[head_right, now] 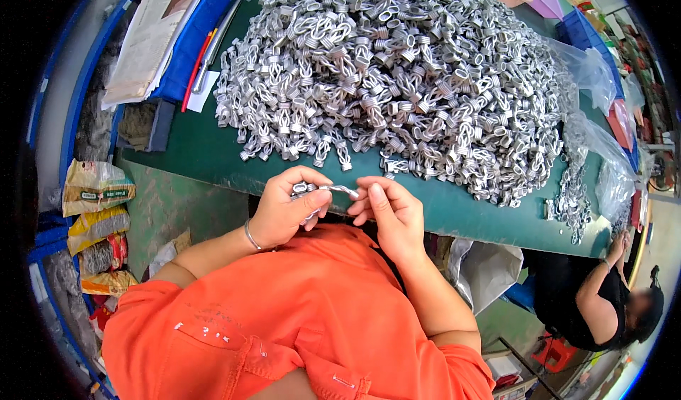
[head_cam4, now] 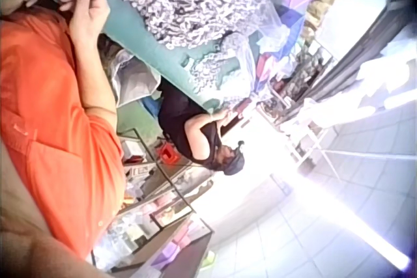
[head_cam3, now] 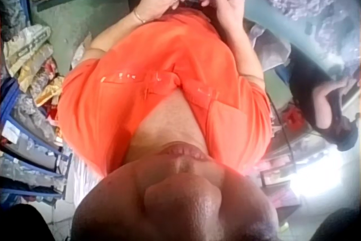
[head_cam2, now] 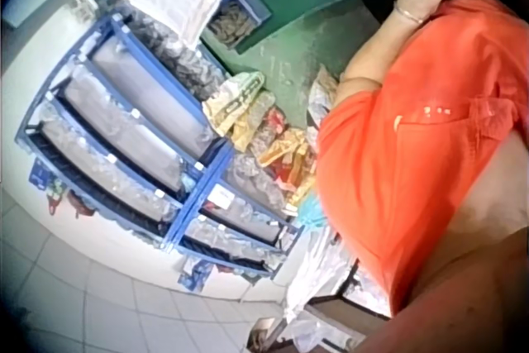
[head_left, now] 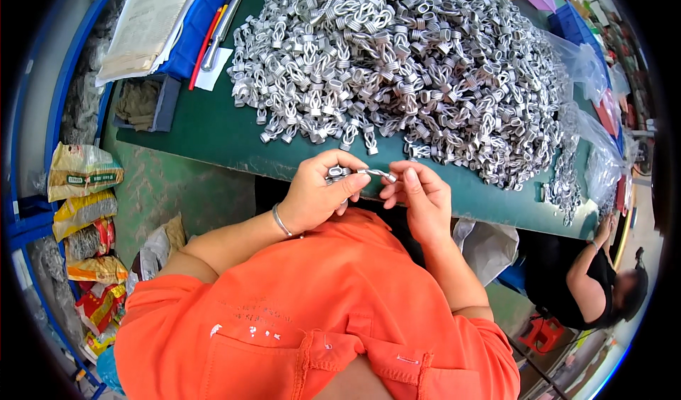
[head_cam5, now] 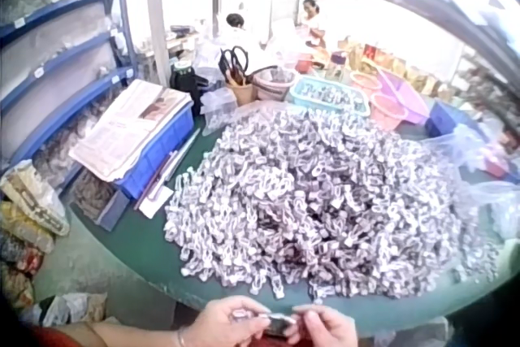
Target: The person picks up metal clips from a pile on a workbench and connects them together by hand using a pencil to guide and position the pieces.
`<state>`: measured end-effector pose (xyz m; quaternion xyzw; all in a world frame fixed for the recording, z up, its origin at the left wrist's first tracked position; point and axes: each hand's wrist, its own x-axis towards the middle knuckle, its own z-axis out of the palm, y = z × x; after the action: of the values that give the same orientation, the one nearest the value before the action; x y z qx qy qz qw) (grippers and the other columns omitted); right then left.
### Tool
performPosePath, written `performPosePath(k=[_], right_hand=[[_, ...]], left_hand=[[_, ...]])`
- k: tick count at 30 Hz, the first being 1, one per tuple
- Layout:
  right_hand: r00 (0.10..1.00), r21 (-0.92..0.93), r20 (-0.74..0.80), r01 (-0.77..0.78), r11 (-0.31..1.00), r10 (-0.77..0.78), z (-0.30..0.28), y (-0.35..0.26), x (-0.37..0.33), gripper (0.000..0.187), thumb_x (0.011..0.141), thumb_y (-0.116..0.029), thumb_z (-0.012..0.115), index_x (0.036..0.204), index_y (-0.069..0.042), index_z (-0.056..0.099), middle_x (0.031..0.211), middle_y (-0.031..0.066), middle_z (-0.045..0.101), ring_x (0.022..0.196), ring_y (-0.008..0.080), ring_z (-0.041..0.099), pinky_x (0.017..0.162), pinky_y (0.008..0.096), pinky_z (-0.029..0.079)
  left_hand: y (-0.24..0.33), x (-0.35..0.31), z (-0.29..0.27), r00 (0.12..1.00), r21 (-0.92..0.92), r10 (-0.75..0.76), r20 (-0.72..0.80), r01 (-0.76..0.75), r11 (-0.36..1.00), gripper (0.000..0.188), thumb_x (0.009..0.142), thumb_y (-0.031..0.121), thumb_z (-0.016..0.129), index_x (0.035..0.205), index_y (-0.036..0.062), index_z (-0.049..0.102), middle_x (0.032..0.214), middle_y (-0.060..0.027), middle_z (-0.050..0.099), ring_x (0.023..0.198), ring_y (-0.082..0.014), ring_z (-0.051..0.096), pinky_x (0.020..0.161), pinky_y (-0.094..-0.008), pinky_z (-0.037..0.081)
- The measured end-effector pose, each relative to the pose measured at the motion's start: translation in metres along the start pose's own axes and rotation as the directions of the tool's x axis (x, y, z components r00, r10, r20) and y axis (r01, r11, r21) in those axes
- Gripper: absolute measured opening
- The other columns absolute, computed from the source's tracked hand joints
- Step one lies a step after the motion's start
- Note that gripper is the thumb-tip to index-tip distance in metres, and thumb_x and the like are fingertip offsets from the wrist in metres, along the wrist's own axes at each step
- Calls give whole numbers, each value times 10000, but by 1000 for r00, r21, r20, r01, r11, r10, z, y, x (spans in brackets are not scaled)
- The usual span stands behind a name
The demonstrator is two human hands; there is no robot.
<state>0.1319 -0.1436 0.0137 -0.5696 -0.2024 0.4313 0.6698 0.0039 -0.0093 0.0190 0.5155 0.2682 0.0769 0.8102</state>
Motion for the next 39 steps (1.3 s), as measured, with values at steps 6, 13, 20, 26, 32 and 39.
performPosePath(k=[6, 13, 20, 26, 32, 39], right_hand=[[851, 674, 367, -522, 523, 376, 28, -3, 4, 457, 942, -409, 327, 1116, -21, 496, 1042, 79, 556, 965, 180, 545, 837, 320, 454], [903, 899, 215, -331, 285, 372, 13, -3, -3, 354, 910, -405, 387, 1027, -107, 537, 1028, 75, 564, 911, 193, 564, 777, 319, 470], [946, 881, -324, 310, 358, -20, -86, -19, -73, 283, 859, -320, 481, 934, -65, 579, 938, 97, 503, 801, 201, 506, 499, 252, 408], [330, 296, -932, 451, 842, 151, -213, 25, -153, 236, 846, -225, 512, 981, -32, 532, 967, 119, 565, 840, 224, 556, 692, 321, 461], [149, -520, -854, -195, 832, -499, -230, 30, -141, 343, 887, -134, 481, 1186, 27, 436, 1164, 101, 486, 1027, 191, 468, 902, 307, 358], [492, -894, 8, 394, 214, -870, -68, -70, -4, 184, 778, 65, 511, 954, 20, 540, 1096, 158, 531, 1003, 278, 499, 902, 353, 360]], left_hand=[[14, 16, 15, 571, 438, 729, 377, -804, 402, 163, 737, 77, 663, 887, 72, 598, 846, -85, 575, 790, -251, 570, 744, -349, 448], [25, 31, 37, 437, 441, 728, 528, -874, 205, 222, 678, 129, 711, 871, 89, 610, 904, -51, 582, 887, -231, 558, 930, -448, 345], [11, 34, 29, 674, 164, 683, 283, -735, 658, 205, 781, -17, 626, 965, -46, 540, 948, -121, 513, 803, -166, 504, 714, -260, 435], [0, 33, 25, 774, 138, 576, 263, -621, 772, 189, 778, -42, 616, 953, -38, 547, 937, -107, 516, 801, -144, 501, 708, -247, 432], [0, 31, 20, 744, 174, 606, 282, -660, 730, 192, 758, -62, 626, 937, -34, 567, 914, -104, 523, 759, -136, 513, 660, -238, 436], [-1, 18, -7, 665, 438, 732, 144, -706, 556, 149, 700, -2, 696, 799, -7, 584, 795, -93, 578, 650, -147, 546, 566, -237, 437]])
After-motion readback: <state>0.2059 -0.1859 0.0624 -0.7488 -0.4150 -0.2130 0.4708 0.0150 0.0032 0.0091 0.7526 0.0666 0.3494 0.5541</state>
